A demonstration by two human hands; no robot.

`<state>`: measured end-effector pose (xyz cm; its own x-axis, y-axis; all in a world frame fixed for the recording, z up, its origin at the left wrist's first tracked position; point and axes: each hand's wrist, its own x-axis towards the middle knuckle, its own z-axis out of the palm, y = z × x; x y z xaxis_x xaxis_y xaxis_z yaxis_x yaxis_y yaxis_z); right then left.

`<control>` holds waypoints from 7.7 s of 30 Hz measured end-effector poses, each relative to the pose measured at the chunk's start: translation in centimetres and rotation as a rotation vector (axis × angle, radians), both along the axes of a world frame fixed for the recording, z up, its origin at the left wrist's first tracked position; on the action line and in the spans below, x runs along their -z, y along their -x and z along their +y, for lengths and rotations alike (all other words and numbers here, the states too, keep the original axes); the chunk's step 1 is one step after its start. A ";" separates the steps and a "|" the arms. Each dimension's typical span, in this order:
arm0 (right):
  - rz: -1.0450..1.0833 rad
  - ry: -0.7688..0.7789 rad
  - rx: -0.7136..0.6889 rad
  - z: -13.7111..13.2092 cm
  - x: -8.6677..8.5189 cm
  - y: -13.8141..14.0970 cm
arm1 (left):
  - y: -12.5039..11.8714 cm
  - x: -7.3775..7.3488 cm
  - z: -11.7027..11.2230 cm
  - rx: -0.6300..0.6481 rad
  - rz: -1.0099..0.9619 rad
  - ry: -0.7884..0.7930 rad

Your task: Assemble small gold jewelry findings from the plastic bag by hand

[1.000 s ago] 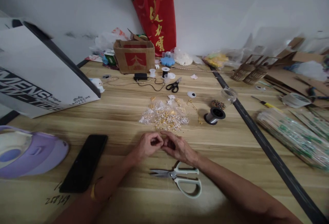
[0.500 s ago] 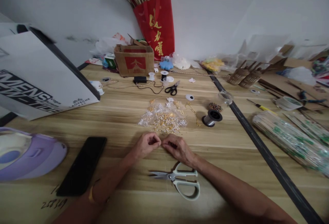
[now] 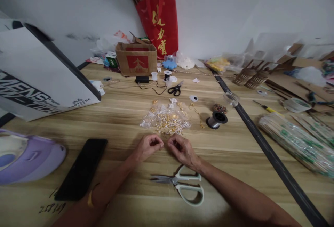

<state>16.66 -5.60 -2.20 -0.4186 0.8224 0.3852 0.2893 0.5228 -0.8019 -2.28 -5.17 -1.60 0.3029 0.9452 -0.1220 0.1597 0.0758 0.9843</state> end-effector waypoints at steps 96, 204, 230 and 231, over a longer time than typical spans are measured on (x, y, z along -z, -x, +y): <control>-0.022 0.078 -0.053 0.3 -0.3 0.1 | 0.7 1.4 0.6 0.112 -0.050 0.027; -0.105 0.024 -0.085 0.3 0.1 -0.1 | 0.5 1.1 0.7 0.176 0.003 0.013; -0.058 0.004 -0.108 0.2 0.3 0.0 | 0.4 1.1 0.5 0.157 0.062 -0.034; -0.063 -0.006 -0.111 0.2 0.4 0.0 | 0.4 1.1 0.5 0.157 0.070 -0.039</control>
